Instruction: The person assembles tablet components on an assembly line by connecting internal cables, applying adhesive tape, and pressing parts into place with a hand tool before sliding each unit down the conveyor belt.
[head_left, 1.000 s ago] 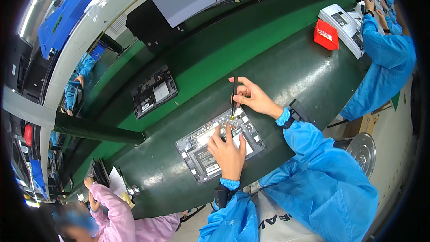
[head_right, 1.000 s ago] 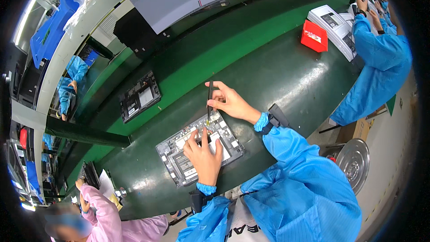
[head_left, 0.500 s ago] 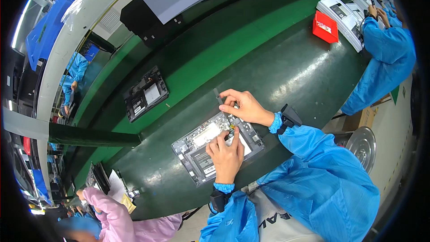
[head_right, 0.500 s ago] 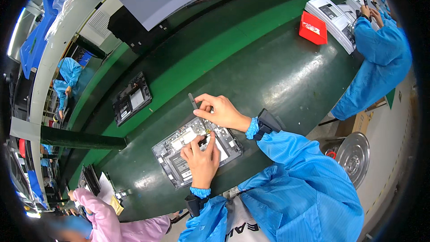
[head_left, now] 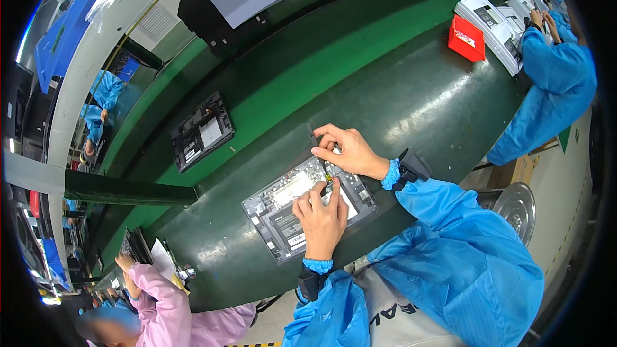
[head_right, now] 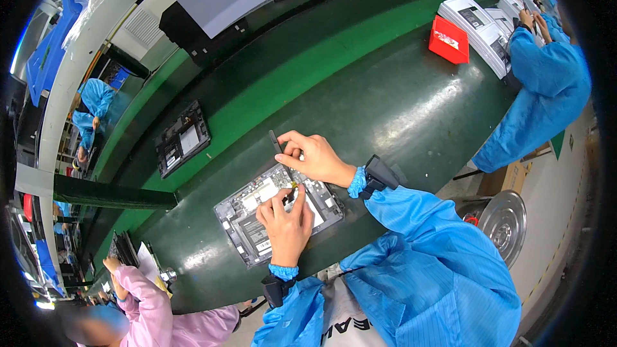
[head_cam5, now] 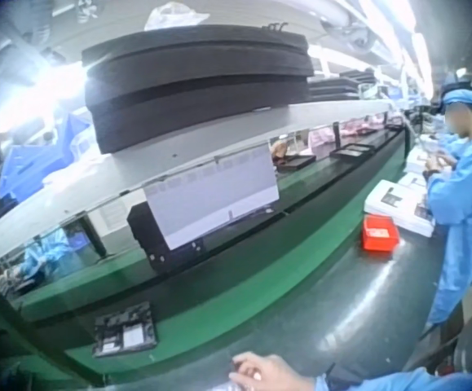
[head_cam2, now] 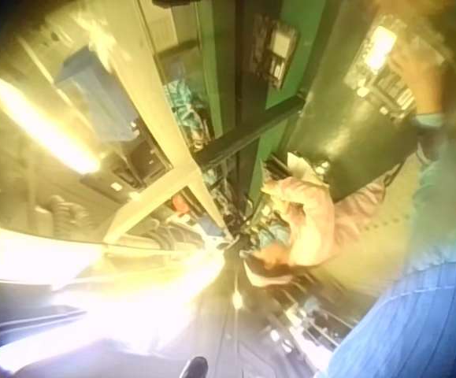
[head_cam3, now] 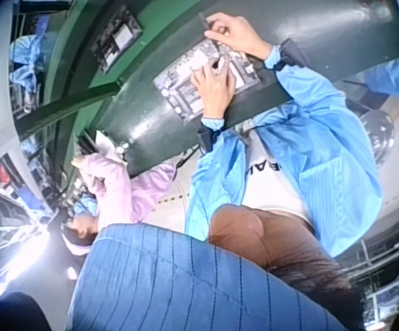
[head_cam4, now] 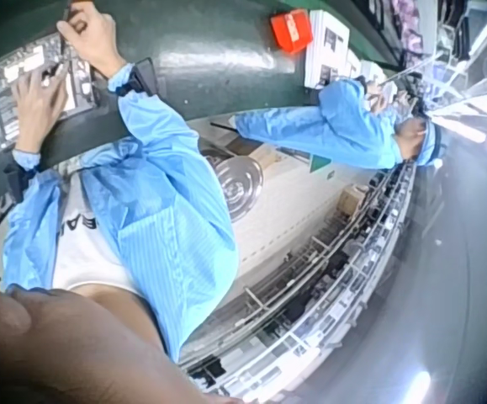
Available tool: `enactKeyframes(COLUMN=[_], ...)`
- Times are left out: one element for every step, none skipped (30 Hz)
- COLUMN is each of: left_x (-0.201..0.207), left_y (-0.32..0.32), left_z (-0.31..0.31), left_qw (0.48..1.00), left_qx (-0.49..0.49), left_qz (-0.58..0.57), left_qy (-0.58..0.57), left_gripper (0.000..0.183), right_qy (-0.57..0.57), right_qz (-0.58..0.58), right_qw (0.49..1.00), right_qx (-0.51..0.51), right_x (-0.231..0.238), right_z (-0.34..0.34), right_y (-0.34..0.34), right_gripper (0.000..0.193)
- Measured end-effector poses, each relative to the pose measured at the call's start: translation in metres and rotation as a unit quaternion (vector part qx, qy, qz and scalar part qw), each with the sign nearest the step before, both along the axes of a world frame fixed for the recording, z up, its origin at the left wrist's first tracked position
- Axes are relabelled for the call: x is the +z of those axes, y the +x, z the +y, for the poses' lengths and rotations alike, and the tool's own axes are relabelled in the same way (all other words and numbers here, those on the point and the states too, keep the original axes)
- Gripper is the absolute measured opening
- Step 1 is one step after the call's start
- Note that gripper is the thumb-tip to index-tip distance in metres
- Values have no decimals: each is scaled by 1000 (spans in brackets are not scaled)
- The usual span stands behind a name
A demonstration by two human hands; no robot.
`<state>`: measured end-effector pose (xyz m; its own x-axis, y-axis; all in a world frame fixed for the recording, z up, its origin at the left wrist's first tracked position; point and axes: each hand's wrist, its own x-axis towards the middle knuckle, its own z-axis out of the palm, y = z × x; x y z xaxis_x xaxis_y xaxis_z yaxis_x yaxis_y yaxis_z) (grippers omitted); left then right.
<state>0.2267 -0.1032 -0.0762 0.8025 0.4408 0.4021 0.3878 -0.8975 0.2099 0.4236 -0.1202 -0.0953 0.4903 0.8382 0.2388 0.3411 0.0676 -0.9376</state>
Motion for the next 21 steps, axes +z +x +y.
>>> enactKeyframes(left_x=[0,0,0,0,0,0,1,1,1,2,3,4,4,5,6,6,6,5,8,12,18], left_y=[0,0,0,0,1,2,2,3,4,5,6,8,8,10,13,16,18,21,24,27,25], left_z=[0,0,0,1,0,0,-1,-1,-1,-1,-2,-4,-4,-4,-3,-1,6,18,29,36,39], left_qw=[1000,1000,1000,1000,1000,1000,1000,1000,1000,1000,999,999,999,999,1000,1000,1000,999,997,993,994], left_qx=[-1,-3,-5,-8,-9,-7,-4,-5,-5,-5,-5,-1,5,6,13,19,20,11,6,9,13], left_qz=[0,1,10,19,19,23,26,27,26,26,26,23,21,20,8,-6,-7,-8,-11,-35,-39], left_qy=[3,3,4,5,6,4,4,5,10,16,19,25,31,34,18,2,4,-34,-71,-109,-106], left_gripper=[40,40,40,41,41,40,40,40,40,39,39,38,36,36,34,32,32,29,26,20,20], right_qy=[0,1,2,3,1,-1,0,2,5,7,21,35,37,44,51,94,101,117,134,138,160], right_qz=[1,2,3,3,1,-1,0,1,2,2,2,2,2,16,31,76,83,136,186,206,236], right_qw=[1000,1000,1000,1000,1000,1000,1000,1000,1000,1000,1000,999,999,998,996,989,987,981,971,968,958], right_qx=[-1,-1,0,-2,-1,0,-1,-1,-1,-1,-4,-7,-6,-37,-67,-80,-90,-80,-65,-46,-18], right_x=[0,1,1,1,1,1,0,-1,-2,-4,-7,-8,-6,-2,1,-1,4,7,11,12,14], right_z=[0,0,0,0,0,-1,-1,-1,-1,0,0,0,-1,-2,-2,-2,-5,-9,-14,-21,-29], right_y=[0,-1,-1,-1,0,1,1,2,3,3,3,4,4,6,8,14,19,24,29,34,32], right_gripper=[36,35,35,35,35,35,35,35,36,36,34,33,33,33,33,31,29,28,27,26,27])
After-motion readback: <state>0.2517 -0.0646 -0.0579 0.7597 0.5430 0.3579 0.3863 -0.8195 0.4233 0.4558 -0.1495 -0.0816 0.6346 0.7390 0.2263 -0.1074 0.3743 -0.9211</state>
